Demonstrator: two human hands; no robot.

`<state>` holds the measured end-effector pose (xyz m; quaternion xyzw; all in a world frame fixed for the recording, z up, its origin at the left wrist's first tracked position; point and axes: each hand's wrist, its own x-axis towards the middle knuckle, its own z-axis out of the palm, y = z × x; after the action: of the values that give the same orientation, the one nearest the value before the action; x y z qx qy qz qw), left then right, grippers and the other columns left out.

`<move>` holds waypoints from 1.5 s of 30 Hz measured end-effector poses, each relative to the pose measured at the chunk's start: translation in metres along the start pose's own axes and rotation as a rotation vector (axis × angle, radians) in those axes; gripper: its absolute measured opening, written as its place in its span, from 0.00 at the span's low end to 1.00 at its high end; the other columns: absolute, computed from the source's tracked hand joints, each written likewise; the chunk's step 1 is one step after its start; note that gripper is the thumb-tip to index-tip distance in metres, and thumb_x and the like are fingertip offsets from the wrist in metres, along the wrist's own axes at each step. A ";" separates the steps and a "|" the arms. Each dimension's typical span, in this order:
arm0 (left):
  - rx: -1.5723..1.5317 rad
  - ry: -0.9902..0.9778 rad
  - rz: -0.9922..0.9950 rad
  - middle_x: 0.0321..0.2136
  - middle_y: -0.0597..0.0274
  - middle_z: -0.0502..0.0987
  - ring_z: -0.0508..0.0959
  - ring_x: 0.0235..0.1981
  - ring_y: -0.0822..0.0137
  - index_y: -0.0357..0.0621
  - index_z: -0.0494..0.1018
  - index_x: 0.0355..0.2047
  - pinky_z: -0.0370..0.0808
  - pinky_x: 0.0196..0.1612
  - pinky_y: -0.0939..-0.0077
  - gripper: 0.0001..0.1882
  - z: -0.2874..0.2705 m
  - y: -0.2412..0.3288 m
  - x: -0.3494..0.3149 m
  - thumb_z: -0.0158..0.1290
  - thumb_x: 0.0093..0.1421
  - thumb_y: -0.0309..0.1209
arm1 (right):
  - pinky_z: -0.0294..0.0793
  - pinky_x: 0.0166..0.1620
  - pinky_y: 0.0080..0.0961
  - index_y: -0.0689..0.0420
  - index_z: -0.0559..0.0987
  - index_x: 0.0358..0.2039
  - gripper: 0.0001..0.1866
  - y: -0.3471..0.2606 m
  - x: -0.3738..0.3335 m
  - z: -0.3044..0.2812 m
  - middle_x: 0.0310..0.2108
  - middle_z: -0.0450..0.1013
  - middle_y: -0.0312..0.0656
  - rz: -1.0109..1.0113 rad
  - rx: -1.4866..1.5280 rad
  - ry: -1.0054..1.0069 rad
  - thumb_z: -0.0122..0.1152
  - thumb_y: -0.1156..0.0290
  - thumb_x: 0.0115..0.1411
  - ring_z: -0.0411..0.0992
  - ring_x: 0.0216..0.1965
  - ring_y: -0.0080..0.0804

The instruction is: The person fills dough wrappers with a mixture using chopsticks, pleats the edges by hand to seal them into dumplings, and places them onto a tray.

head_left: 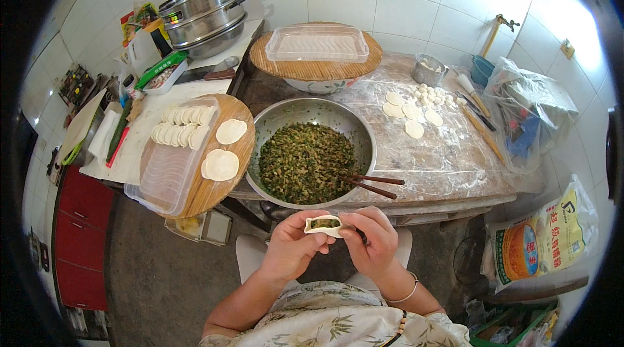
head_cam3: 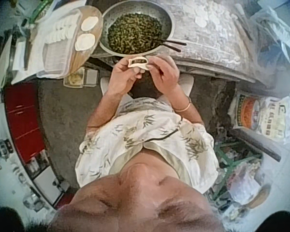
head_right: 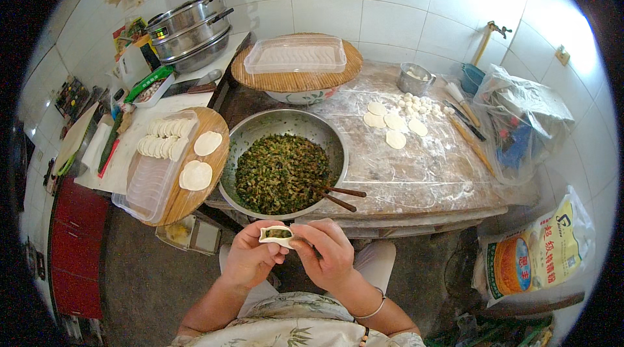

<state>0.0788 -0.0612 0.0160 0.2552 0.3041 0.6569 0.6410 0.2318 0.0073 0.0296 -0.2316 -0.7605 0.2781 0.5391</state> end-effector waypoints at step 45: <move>0.283 0.028 0.166 0.43 0.62 0.74 0.73 0.43 0.73 0.36 0.70 0.49 0.70 0.48 0.77 0.17 0.001 -0.012 -0.001 0.53 0.59 0.24 | 0.70 0.29 0.28 0.61 0.77 0.33 0.06 0.010 0.000 0.010 0.27 0.71 0.44 -0.096 -0.066 -0.003 0.59 0.78 0.53 0.70 0.26 0.39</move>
<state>0.0874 -0.0625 0.0079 0.3581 0.3804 0.6618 0.5377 0.2229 0.0132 0.0204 -0.2121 -0.7804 0.2268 0.5427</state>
